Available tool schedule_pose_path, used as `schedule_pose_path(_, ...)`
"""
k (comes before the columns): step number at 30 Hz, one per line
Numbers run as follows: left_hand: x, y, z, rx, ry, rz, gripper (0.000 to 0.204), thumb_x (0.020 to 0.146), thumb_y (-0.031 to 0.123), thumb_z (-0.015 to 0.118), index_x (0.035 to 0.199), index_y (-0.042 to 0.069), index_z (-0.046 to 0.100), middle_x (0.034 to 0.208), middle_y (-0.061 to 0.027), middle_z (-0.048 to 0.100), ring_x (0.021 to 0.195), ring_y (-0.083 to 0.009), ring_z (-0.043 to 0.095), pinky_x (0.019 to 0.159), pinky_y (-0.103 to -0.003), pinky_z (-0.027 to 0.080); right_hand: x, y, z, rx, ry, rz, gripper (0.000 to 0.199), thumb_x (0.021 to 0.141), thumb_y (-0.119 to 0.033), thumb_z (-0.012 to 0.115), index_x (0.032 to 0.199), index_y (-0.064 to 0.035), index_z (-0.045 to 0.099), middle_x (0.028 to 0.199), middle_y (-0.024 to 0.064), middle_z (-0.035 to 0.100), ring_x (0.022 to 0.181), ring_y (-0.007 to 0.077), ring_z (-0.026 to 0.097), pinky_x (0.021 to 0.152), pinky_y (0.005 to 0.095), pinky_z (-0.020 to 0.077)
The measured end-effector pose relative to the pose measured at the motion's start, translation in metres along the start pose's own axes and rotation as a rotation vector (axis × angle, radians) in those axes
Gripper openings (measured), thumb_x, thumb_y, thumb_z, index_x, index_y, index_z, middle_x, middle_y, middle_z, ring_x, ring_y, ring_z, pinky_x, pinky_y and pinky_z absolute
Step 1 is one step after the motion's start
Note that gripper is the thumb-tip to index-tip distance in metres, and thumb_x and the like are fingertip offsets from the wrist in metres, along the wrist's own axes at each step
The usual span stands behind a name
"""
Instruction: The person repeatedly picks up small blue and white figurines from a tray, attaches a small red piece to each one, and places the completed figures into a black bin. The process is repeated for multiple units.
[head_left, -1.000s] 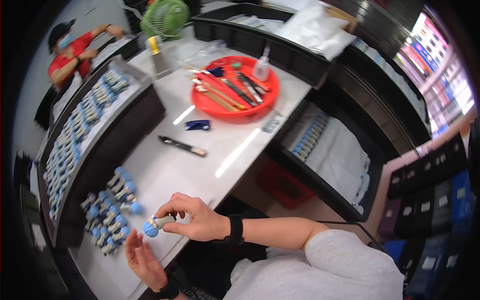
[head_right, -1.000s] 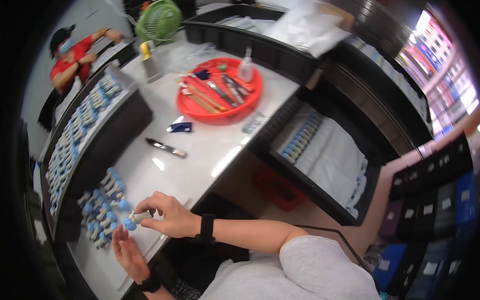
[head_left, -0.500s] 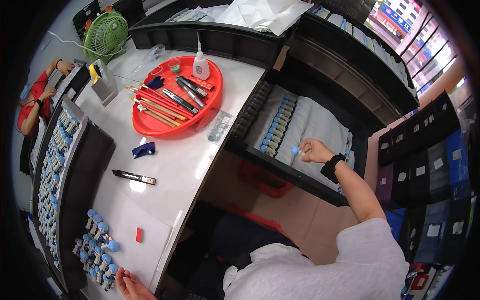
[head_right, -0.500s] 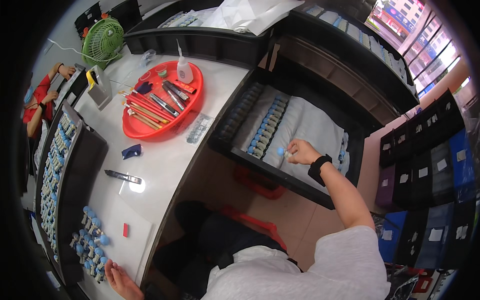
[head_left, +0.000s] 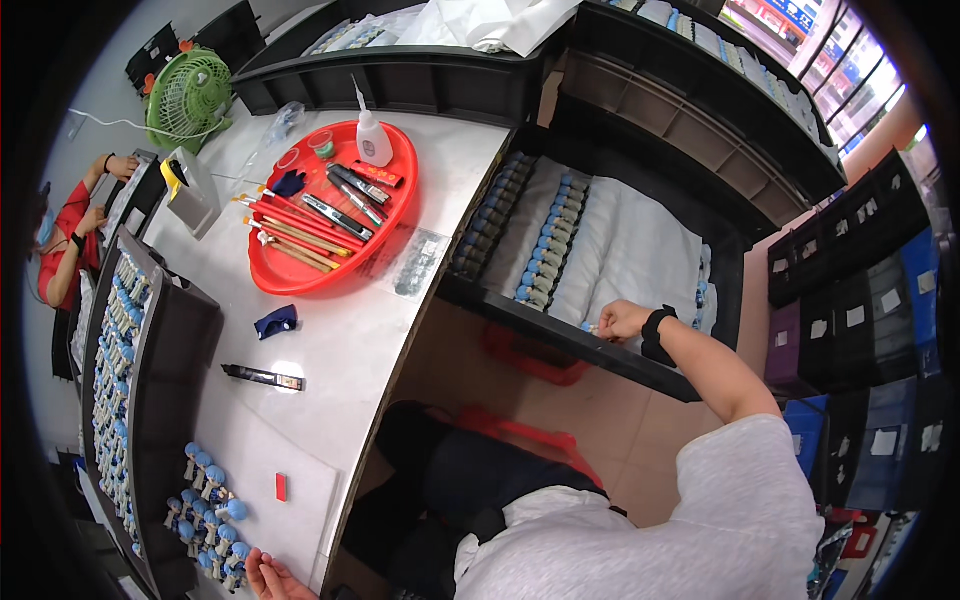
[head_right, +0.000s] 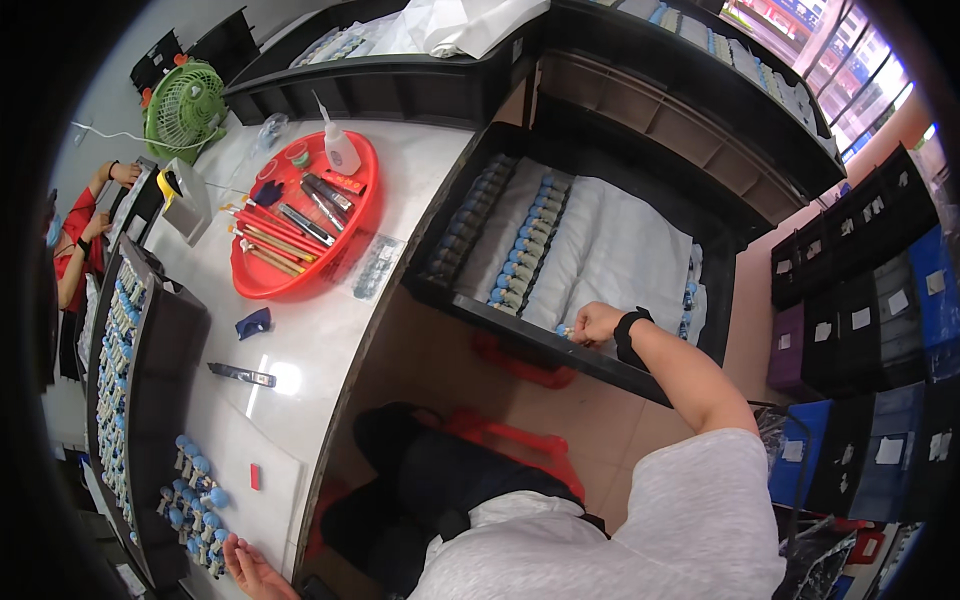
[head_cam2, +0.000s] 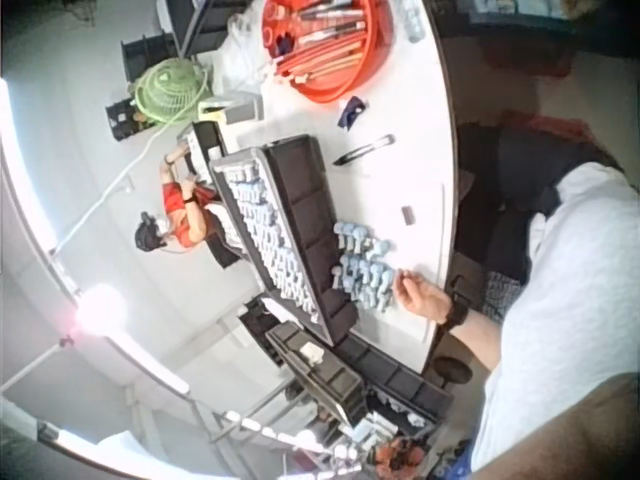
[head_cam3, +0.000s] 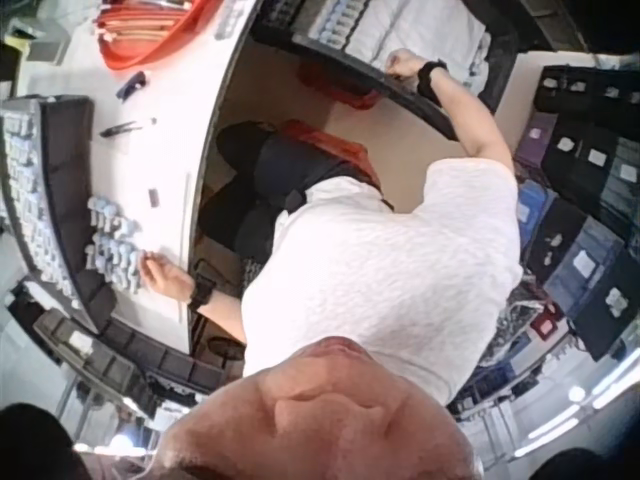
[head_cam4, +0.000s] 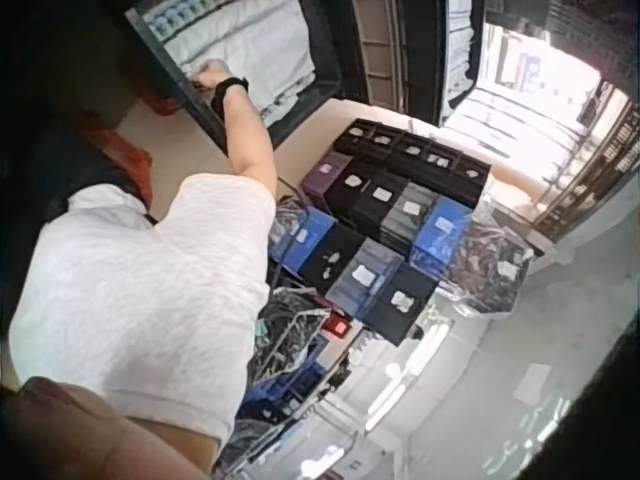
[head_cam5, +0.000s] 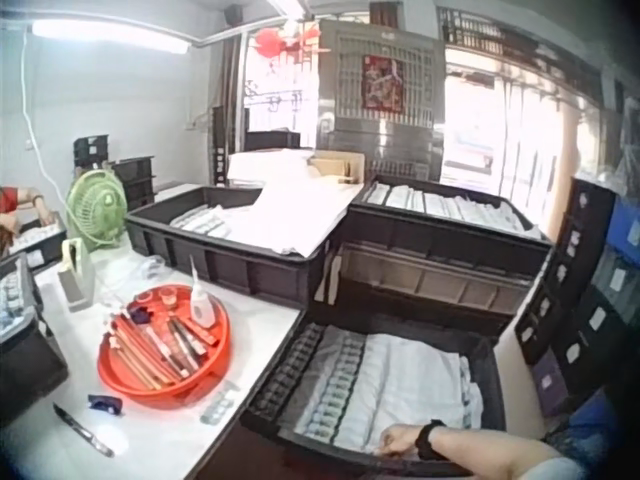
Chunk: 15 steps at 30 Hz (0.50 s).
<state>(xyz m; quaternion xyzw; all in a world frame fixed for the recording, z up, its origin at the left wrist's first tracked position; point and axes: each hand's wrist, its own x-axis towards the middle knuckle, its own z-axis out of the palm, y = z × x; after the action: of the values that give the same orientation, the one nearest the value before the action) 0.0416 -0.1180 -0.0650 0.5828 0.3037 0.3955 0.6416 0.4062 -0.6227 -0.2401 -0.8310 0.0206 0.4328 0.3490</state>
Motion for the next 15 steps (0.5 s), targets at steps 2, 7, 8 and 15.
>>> schedule_pose_path(2, 0.0, -0.002, -0.002, -0.009, 0.007, 0.001, 0.02, 0.088, 0.002, 0.049, 0.106, -0.006, 0.052, 0.099, -0.0125, 0.056, 0.089, -0.0181, 0.052, 0.078, -0.028, 0.043, 0.002, -0.005, 0.001, -0.069, 0.017, 0.002, 0.009, 0.072, -0.008, 0.066, 0.073, -0.0011, 0.061, 0.067, 0.0094, 0.062, 0.059, 0.0146, 0.061, 0.051, 0.0282, 0.0504)
schedule_pose_path(7, 0.008, -0.01, -0.018, -0.003, -0.01, 0.021, 0.03, 0.091, 0.008, 0.048, 0.12, 0.001, 0.046, 0.118, -0.0081, 0.05, 0.103, -0.0138, 0.049, 0.088, -0.024, 0.04, 0.026, -0.004, 0.002, -0.292, 0.047, -0.087, 0.014, 0.073, -0.009, 0.054, 0.071, -0.0033, 0.066, 0.063, 0.0106, 0.063, 0.053, 0.0205, 0.061, 0.051, 0.0323, 0.0491)
schedule_pose_path(8, 0.004, -0.018, -0.025, 0.009, 0.079, -0.012, 0.027, 0.088, 0.004, 0.049, 0.115, -0.001, 0.049, 0.114, -0.0088, 0.052, 0.098, -0.0138, 0.051, 0.085, -0.024, 0.041, 0.022, -0.002, 0.0, -0.358, 0.063, -0.072, 0.018, 0.074, -0.013, 0.052, 0.074, -0.0038, 0.067, 0.066, 0.0119, 0.065, 0.056, 0.0213, 0.063, 0.053, 0.0332, 0.0494)
schedule_pose_path(15, 0.0, 0.0, -0.004, -0.071, 0.098, -0.022, 0.021, 0.08, -0.005, 0.056, 0.101, -0.003, 0.059, 0.098, -0.0095, 0.061, 0.085, -0.0145, 0.059, 0.076, -0.024, 0.047, 0.016, -0.002, -0.019, -0.524, 0.059, -0.063, 0.017, 0.076, -0.013, 0.06, 0.067, 0.0017, 0.062, 0.059, 0.0117, 0.06, 0.052, 0.0181, 0.059, 0.05, 0.0324, 0.0464)
